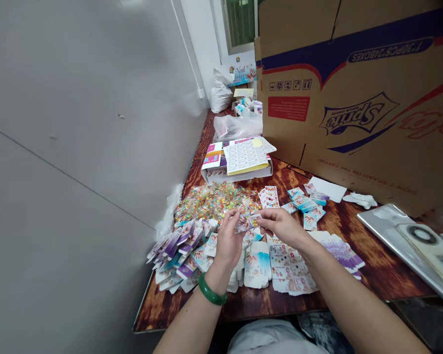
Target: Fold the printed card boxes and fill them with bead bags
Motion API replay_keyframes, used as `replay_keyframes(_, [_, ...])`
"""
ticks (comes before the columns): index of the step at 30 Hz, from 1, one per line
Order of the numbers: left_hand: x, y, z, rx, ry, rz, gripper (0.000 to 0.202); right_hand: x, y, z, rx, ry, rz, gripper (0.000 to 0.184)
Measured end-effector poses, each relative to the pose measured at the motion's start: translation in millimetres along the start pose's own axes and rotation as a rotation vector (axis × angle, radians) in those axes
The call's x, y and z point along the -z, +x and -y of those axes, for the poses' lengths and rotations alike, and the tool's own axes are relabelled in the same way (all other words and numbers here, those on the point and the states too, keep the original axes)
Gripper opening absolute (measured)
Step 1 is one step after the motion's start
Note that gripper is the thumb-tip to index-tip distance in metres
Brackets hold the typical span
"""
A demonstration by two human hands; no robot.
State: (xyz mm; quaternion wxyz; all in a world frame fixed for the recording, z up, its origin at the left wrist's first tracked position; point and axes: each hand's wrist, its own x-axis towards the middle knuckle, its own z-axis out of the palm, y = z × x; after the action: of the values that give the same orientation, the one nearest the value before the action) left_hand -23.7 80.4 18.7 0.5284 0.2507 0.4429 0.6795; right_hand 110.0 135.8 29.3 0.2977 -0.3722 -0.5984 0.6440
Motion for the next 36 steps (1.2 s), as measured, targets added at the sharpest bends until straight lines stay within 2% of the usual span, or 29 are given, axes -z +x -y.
replay_keyframes(5, [-1.1, -2, 7, 0.017, 0.057, -0.031, 0.015, -5, 6, -11, -0.001, -0.071, -0.124, 0.011])
replay_keyframes(9, [-1.5, -3, 8, 0.009, -0.001, -0.023, 0.013, -5, 9, -16, 0.071, -0.186, -0.128, 0.012])
replay_keyframes(11, [-1.9, -3, 7, 0.012, -0.034, -0.030, 0.011, -5, 9, -15, 0.121, -0.248, -0.190, 0.009])
replay_keyframes(14, [-1.7, -1, 4, 0.021, -0.068, 0.001, 0.008, -5, 8, -10, 0.145, -0.291, -0.325, 0.022])
replay_keyframes(15, [-1.1, 0, 4, 0.028, -0.070, 0.027, 0.007, -6, 8, -9, 0.126, -0.283, -0.304, 0.022])
replay_keyframes(18, [3.3, 5, 4, 0.066, -0.042, 0.115, 0.006, -6, 7, -7, 0.076, -0.307, -0.149, 0.004])
replay_keyframes(22, [12.8, 13, 0, 0.109, 0.169, 0.192, 0.012, 0, 2, -1, 0.195, -0.587, -0.180, 0.011])
replay_keyframes(25, [17.3, 15, -7, 0.200, 0.351, 0.254, 0.022, 5, -1, 6, 0.233, -0.775, -0.132, 0.012])
replay_keyframes(28, [16.7, 15, -12, 0.316, 0.361, 0.292, 0.027, 7, -2, 12, 0.230, -0.857, -0.098, 0.013])
replay_keyframes(32, [13.2, 14, -9, 0.375, 0.283, 0.318, 0.024, 7, -2, 13, 0.193, -0.793, -0.083, 0.010])
replay_keyframes(34, [12.0, 14, -6, 0.378, 0.226, 0.304, 0.023, 10, -1, 12, 0.146, -0.645, -0.071, 0.009])
replay_keyframes(36, [10.8, 13, -4, 0.355, 0.157, 0.255, 0.024, 15, 0, 11, 0.075, -0.398, -0.020, 0.013])
